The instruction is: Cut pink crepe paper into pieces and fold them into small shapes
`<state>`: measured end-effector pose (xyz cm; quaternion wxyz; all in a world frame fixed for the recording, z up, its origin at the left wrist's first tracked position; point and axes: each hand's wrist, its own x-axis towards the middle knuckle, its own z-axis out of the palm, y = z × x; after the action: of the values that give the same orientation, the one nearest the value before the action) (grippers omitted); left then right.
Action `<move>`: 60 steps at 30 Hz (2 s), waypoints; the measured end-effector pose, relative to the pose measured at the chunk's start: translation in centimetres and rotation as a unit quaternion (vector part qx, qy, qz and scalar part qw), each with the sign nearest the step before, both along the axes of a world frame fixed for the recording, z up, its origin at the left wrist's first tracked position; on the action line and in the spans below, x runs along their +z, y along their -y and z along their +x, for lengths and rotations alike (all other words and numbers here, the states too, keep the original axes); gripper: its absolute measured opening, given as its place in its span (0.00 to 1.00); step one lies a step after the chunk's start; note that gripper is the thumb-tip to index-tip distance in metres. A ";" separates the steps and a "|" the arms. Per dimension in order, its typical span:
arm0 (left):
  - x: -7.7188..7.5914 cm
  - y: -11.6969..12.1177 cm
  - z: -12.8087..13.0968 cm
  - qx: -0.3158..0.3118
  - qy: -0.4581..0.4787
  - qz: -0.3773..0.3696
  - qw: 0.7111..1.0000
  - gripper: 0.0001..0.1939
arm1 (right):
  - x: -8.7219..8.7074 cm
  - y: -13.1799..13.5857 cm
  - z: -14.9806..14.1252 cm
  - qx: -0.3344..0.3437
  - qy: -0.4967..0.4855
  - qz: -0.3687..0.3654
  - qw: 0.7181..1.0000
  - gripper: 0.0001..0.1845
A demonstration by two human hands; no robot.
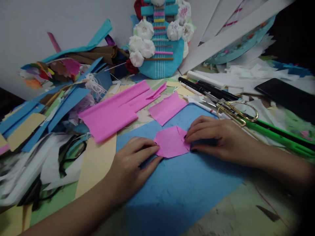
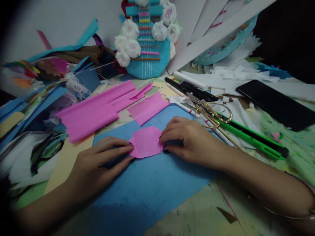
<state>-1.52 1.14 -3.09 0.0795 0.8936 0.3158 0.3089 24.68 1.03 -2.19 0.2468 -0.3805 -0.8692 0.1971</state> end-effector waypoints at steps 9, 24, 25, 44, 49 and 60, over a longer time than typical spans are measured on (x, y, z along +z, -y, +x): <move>-0.2 -0.3 0.0 -0.039 -0.024 0.014 0.999 0.06 | -0.4 -0.3 -0.1 0.012 -0.012 0.006 1.000 0.08; -0.2 0.1 -0.1 -0.045 -0.098 0.091 0.990 0.07 | -0.4 -0.3 0.0 0.013 -0.020 0.021 1.000 0.07; -0.3 0.1 -0.2 -0.045 -0.091 0.083 0.991 0.07 | -0.5 -0.3 0.0 0.014 -0.023 0.024 0.999 0.08; 0.0 0.3 0.5 0.035 -0.017 -0.045 0.998 0.04 | -0.2 -0.2 0.0 0.014 -0.015 0.012 1.000 0.09; 0.0 0.3 0.6 0.037 -0.014 -0.065 0.997 0.04 | -0.1 -0.3 0.0 0.028 -0.012 0.001 1.000 0.09; 0.1 0.0 0.6 0.049 -0.019 -0.158 0.986 0.04 | -0.7 -0.4 -0.3 -0.060 -0.063 -0.071 0.994 0.04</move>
<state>-0.95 1.12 -3.00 0.1986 0.8589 0.4057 0.2413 24.43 1.41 -2.84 0.2851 -0.4354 -0.8112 0.2666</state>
